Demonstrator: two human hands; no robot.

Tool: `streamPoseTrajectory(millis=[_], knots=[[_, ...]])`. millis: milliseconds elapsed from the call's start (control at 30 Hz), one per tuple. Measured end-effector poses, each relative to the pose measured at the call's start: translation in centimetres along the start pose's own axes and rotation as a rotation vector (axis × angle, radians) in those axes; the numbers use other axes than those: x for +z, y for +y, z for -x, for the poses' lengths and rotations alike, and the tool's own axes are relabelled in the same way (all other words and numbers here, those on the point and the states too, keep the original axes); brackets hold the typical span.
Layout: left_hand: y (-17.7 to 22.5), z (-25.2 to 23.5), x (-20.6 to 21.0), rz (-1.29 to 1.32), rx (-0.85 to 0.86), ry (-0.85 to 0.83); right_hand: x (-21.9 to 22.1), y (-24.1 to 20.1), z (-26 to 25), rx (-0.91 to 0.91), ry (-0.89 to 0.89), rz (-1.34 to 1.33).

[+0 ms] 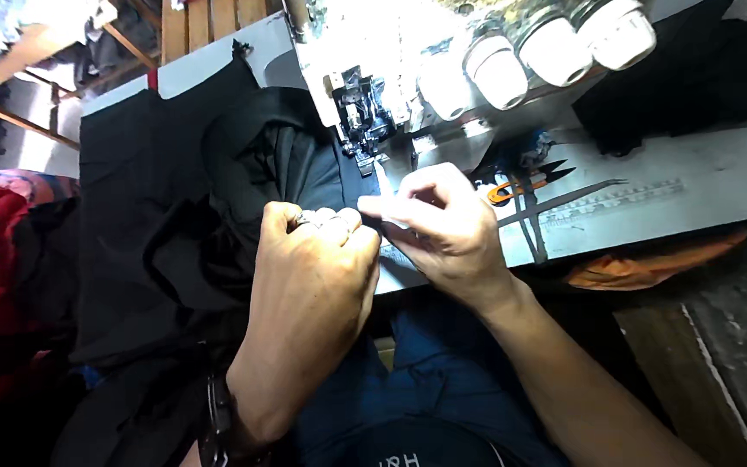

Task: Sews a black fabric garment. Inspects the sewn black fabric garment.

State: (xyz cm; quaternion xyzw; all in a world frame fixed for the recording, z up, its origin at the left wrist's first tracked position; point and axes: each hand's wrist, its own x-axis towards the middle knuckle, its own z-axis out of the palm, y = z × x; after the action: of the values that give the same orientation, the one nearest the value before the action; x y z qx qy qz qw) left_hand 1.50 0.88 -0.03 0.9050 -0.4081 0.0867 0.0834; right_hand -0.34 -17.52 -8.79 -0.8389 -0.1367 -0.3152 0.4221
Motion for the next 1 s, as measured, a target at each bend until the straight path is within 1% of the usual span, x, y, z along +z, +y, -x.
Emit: streamPoseTrajectory(millis=[67,200,367,500,600,700,767,867,933,1000], knots=[[-0.1,0.0,0.0,0.006,-0.007,0.022,0.3,0.5,-0.2,-0.084,0.004,0.012],[-0.4,-0.1,0.5,0.024,-0.016,0.052,0.6,0.9,-0.1,-0.076,0.02,-0.022],[-1.5,-1.2,1.1,0.047,-0.038,0.087,1.0,1.1,0.0,-0.009,0.016,-0.048],[-3.8,-2.7,1.0,0.056,-0.099,0.071,1.3,0.7,0.6,0.069,0.036,-0.077],[-5.9,-3.5,0.7,0.148,-0.195,0.059,0.8,0.2,1.4,0.139,-0.01,-0.127],[-6.5,-2.4,0.5,0.251,-0.239,0.065,-0.1,-0.1,2.2,0.194,-0.049,-0.222],[-5.9,-0.8,0.4,0.29,-0.246,0.062,-0.5,-0.1,2.9,0.242,-0.061,-0.27],[-2.7,1.4,0.8,0.357,-0.237,0.051,-0.8,-0.1,3.4,0.353,-0.037,-0.329],[0.1,1.6,2.6,0.435,-0.18,0.024,-0.9,-0.3,2.9,0.487,-0.02,-0.388],[2.0,1.0,5.4,0.486,-0.128,0.052,-1.2,-0.5,2.0,0.62,-0.055,-0.456]])
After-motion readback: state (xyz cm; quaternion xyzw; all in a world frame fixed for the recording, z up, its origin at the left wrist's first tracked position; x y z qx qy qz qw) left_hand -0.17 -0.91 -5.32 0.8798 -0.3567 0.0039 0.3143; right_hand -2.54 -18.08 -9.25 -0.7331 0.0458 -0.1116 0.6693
